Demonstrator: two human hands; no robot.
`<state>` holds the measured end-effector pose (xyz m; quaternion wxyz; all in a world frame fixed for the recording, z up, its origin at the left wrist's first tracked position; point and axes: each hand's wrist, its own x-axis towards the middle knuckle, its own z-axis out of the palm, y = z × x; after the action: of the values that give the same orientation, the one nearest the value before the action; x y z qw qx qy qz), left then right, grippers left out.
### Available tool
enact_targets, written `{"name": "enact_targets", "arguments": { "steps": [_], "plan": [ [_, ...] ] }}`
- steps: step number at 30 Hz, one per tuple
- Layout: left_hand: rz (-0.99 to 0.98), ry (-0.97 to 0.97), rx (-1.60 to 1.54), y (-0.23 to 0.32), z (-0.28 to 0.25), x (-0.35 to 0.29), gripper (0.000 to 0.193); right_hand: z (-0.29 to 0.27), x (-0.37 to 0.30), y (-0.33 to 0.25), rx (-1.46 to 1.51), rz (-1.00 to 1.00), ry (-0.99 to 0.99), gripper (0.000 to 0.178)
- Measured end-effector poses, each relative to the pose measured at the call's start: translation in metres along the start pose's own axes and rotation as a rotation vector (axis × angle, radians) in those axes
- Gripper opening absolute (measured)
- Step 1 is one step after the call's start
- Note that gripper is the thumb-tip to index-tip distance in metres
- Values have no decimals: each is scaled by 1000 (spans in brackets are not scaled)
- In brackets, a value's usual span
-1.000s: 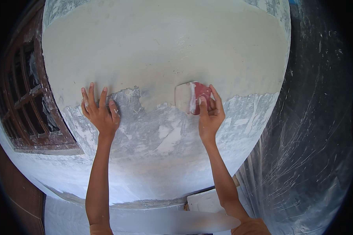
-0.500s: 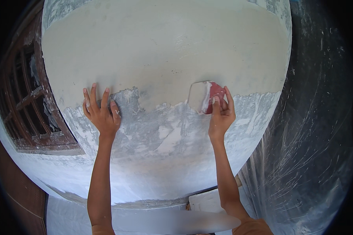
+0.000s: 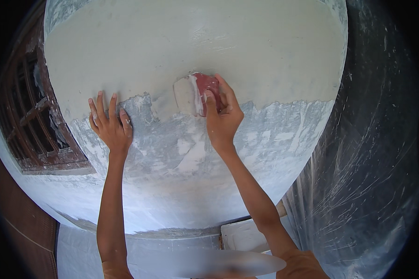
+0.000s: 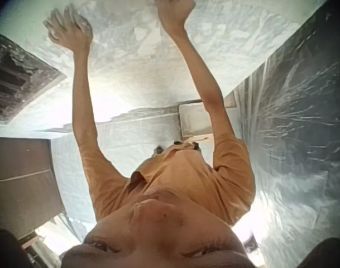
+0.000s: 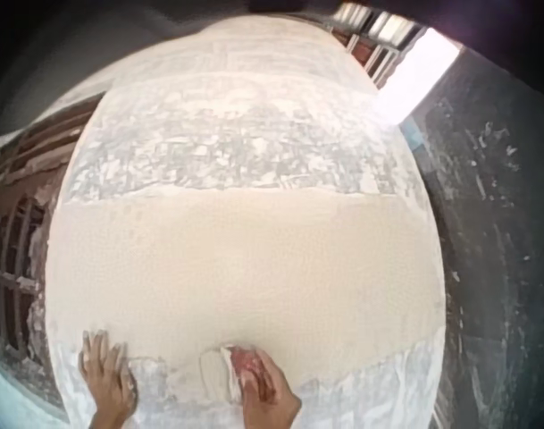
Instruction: The person applies and smooths wall putty onto a wall surface using a putty knife.
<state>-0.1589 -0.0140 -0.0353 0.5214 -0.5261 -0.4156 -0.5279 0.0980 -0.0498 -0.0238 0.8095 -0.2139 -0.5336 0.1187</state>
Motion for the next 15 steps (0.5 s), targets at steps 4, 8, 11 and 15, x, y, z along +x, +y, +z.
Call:
{"name": "enact_targets", "arguments": {
  "steps": [4, 8, 11, 15],
  "plan": [
    [-5, -54, 0, 7, -10, -1, 42, -85, 47, -4, -38, -108, 232, 40],
    [-37, -98, -26, 21, -25, -8, 42, -128, 60, -28, -108, -123, 355, 40],
    [-18, -143, -60, 32, -34, -12, 45, -140, 51, -44, -181, -173, 321, 40],
    [-36, -181, -143, 51, -60, -24, 45, -138, 12, -74, -313, -136, 225, 40]
  ]
}}
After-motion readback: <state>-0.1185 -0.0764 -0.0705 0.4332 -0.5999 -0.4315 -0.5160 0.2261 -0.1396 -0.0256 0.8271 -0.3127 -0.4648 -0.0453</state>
